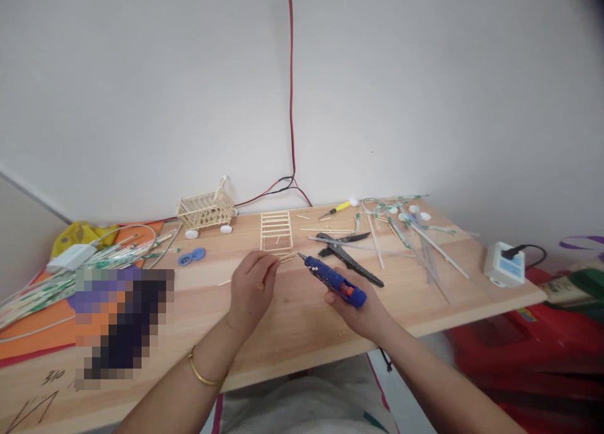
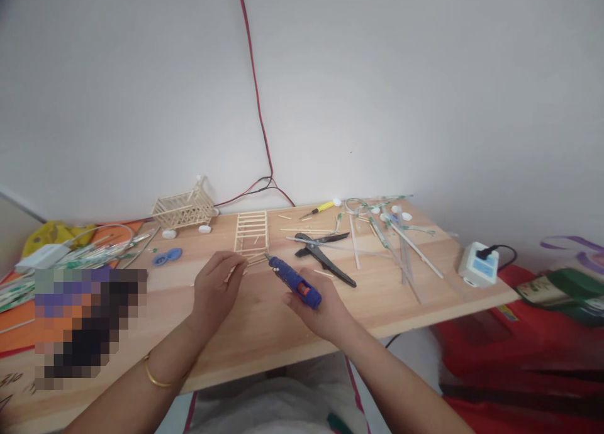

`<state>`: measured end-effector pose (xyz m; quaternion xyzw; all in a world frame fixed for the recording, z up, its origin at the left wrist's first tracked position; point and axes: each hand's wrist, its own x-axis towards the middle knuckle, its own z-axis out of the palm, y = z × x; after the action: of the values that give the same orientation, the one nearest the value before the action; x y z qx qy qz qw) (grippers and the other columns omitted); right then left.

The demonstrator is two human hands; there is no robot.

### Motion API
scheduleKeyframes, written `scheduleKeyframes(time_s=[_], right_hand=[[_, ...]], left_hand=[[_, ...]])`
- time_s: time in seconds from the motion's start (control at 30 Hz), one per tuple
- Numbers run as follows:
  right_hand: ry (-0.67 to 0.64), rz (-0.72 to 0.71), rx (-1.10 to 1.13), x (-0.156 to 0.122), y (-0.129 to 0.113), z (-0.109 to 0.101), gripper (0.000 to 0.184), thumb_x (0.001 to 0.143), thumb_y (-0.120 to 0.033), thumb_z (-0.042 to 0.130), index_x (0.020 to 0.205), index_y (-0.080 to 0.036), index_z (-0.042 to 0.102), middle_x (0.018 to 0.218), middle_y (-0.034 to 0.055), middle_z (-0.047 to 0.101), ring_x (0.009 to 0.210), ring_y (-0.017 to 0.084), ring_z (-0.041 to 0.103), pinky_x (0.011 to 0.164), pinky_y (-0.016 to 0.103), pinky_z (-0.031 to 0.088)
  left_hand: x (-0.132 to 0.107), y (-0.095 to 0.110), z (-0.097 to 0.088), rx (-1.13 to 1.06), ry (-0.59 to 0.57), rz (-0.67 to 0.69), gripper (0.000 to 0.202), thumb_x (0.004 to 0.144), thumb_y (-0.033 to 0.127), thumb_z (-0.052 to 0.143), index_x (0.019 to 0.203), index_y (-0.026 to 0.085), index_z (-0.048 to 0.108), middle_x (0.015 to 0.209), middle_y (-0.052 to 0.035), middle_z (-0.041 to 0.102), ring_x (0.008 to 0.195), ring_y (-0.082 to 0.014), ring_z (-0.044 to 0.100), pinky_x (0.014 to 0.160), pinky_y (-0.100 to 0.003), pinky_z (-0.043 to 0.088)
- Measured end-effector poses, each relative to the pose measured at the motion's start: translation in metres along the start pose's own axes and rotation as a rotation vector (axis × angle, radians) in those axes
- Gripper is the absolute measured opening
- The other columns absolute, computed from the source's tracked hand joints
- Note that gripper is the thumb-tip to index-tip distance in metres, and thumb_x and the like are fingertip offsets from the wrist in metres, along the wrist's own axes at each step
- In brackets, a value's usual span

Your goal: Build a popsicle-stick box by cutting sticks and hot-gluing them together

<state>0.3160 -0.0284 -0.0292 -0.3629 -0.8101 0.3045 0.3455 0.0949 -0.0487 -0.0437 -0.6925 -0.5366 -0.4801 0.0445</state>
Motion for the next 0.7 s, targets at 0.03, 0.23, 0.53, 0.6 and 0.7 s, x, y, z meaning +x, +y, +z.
scheduleKeyframes(time_s=[0.03,0.23,0.53,0.6,0.7], right_hand=[[0.003,-0.001,0.001,0.0,0.0,0.0,0.025,0.082,-0.038,0.051,0.067,-0.02,0.042,0.064,-0.0016,0.046,0.058,0.013,0.045,0.056,0.025,0.036],[0.017,0.001,0.008,0.0,-0.002,-0.001,0.024,0.082,-0.034,0.052,0.065,-0.02,0.041,0.062,-0.0024,0.045,0.056,0.012,0.045,0.055,0.025,0.036],[-0.029,0.02,-0.008,-0.001,0.003,-0.002,0.023,0.082,-0.035,0.053,0.069,-0.02,0.042,0.066,-0.0018,0.047,0.059,0.012,0.047,0.057,0.025,0.037],[-0.041,0.056,-0.054,-0.001,0.007,-0.002,0.024,0.082,-0.036,0.054,0.068,-0.02,0.042,0.065,-0.0016,0.048,0.06,0.013,0.048,0.057,0.025,0.037],[-0.024,0.064,-0.092,0.001,0.008,-0.004,0.027,0.081,-0.039,0.054,0.066,-0.021,0.04,0.063,-0.0015,0.046,0.058,0.013,0.047,0.055,0.025,0.036]], left_hand=[[0.0,0.0,0.0,0.0,0.001,0.002,0.012,0.085,0.018,0.05,0.088,0.018,0.061,0.085,-0.0055,0.061,0.082,-0.0144,0.057,0.075,-0.026,0.047],[0.0,0.0,0.0,-0.001,0.008,0.014,0.011,0.084,0.017,0.051,0.087,0.017,0.061,0.086,-0.0058,0.061,0.081,-0.0144,0.058,0.075,-0.026,0.047],[0.001,0.004,-0.004,-0.055,0.068,-0.035,0.011,0.082,0.017,0.055,0.087,0.017,0.065,0.085,-0.0051,0.058,0.08,-0.0139,0.055,0.072,-0.026,0.046],[0.005,0.007,-0.008,-0.079,0.1,-0.122,0.011,0.081,0.02,0.057,0.087,0.018,0.066,0.083,-0.0042,0.056,0.075,-0.0132,0.053,0.068,-0.025,0.044],[0.013,0.013,-0.014,-0.215,0.048,-0.346,0.011,0.078,0.026,0.061,0.083,0.019,0.068,0.078,-0.002,0.058,0.07,-0.0119,0.051,0.066,-0.024,0.04]])
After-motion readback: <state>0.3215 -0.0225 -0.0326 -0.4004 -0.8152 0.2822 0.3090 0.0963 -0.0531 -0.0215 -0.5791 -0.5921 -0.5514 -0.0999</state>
